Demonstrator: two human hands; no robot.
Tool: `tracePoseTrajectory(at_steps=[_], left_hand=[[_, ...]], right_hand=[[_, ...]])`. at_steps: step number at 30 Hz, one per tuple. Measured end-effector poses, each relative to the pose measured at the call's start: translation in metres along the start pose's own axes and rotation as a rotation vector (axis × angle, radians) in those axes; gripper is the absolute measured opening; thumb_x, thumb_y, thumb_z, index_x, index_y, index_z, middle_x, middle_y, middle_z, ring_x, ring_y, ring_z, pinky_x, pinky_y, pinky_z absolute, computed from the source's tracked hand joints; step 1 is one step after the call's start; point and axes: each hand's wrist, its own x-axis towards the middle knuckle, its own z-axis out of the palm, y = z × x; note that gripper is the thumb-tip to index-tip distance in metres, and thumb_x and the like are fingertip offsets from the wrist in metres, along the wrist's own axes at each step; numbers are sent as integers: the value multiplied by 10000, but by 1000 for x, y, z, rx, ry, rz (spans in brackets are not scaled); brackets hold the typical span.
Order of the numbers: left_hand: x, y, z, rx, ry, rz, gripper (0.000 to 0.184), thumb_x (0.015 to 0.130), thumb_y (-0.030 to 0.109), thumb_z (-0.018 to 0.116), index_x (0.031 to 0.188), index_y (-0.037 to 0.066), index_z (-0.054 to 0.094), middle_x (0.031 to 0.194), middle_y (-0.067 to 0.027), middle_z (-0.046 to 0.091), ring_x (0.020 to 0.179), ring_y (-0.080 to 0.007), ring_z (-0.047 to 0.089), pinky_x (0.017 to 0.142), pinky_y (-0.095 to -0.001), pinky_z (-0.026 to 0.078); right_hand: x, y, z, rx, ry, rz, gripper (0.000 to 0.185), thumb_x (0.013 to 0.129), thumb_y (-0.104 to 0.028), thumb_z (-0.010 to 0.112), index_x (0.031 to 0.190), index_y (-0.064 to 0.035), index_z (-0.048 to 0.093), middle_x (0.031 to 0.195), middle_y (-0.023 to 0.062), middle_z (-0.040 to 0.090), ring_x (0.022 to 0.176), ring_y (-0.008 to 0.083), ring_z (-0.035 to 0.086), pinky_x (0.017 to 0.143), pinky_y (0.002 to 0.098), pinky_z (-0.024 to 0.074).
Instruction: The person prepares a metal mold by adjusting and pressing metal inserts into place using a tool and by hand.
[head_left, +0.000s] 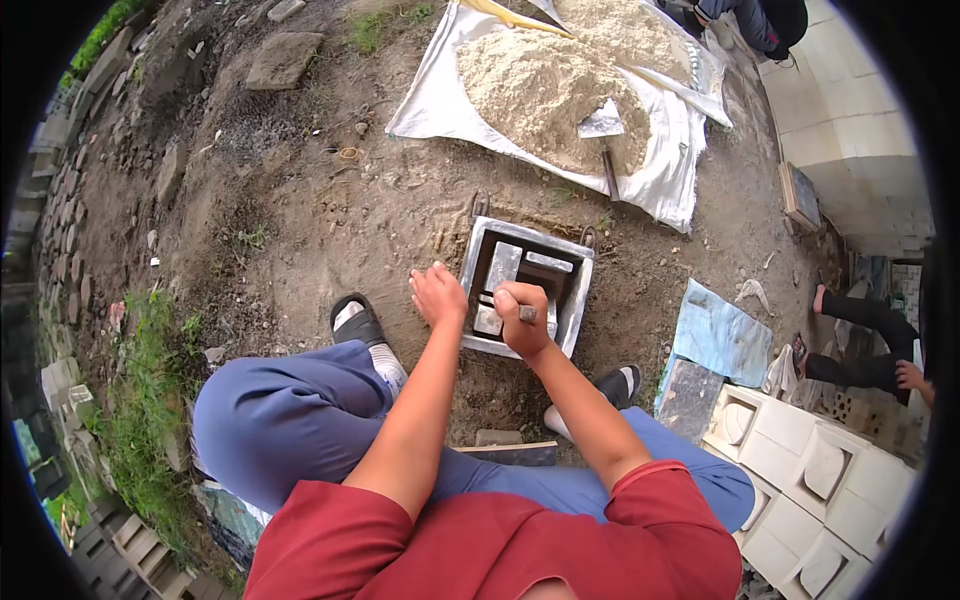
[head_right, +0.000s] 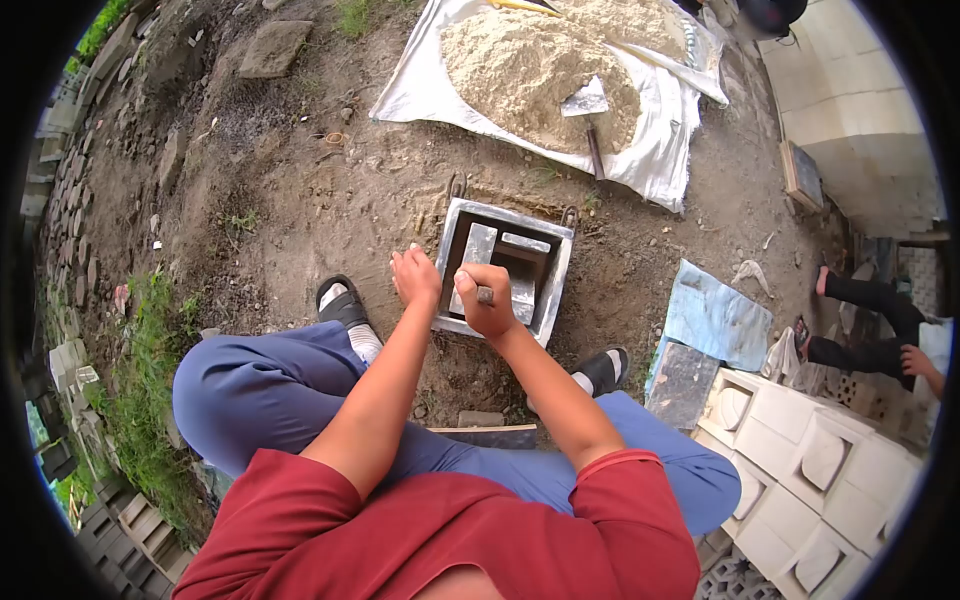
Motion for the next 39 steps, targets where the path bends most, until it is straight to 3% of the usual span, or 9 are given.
tracePoseTrajectory(at_steps=[3,5,7,10,15,21,27,33,39], left_hand=[[4,0,-1,-14,-1,-8,537,1066,403,336,1286,17,636,1574,-258,372,1491,-401,307,1210,-550,237],[5,1,0,8,-7,-11,537,1065,404,337,1282,18,641,1573,-258,375,1489,-405,308,1210,-551,236],[2,2,-1,1,-6,-2,538,1065,404,337,1285,19,641,1573,-260,375,1488,-410,308,1210,-553,236],[2,1,-2,-6,-2,5,542,1066,407,334,1295,21,638,1573,-263,373,1486,-418,307,1210,-556,235],[6,1,-1,-3,-17,2,551,1068,410,324,1307,21,632,1575,-269,367,1490,-418,301,1212,-555,228],[0,1,-2,-7,-8,9,549,1068,407,327,1303,15,632,1578,-265,365,1493,-416,296,1215,-552,222],[4,3,-2,-7,-11,-3,542,1067,405,331,1292,22,642,1580,-259,366,1494,-406,299,1217,-539,229],[4,4,-1,3,-5,-6,541,1065,405,334,1291,23,643,1574,-259,374,1488,-409,308,1214,-539,239],[4,3,-1,12,6,7,542,1064,405,337,1282,16,646,1566,-264,384,1480,-413,321,1207,-542,253]], right_hand=[[6,-11,-4,51,6,72,181,890,-75,569,743,24,608,613,129,558,532,286,565,537,380,441],[3,6,-3,-7,-6,-136,183,886,-75,568,732,18,604,613,136,548,539,308,570,539,394,438],[4,19,0,-86,-71,-155,203,876,-75,578,689,0,553,605,145,509,530,331,541,528,409,415],[6,5,0,-72,-101,-59,212,870,-64,579,673,-3,529,597,133,497,514,319,520,517,397,401],[10,-11,4,-26,101,-250,240,877,-69,568,653,-3,513,589,120,483,502,307,509,516,393,392],[17,7,1,-34,17,-6,277,901,-88,556,640,-14,502,575,117,446,493,269,473,513,389,372],[7,19,2,-37,-27,-128,216,896,-88,553,707,14,572,600,118,503,530,265,549,526,357,406],[18,11,9,120,96,78,297,911,-83,541,649,29,458,564,95,407,491,172,422,499,356,325],[12,16,13,1,17,-13,280,903,-77,542,653,20,459,569,128,405,479,248,421,497,373,334]])
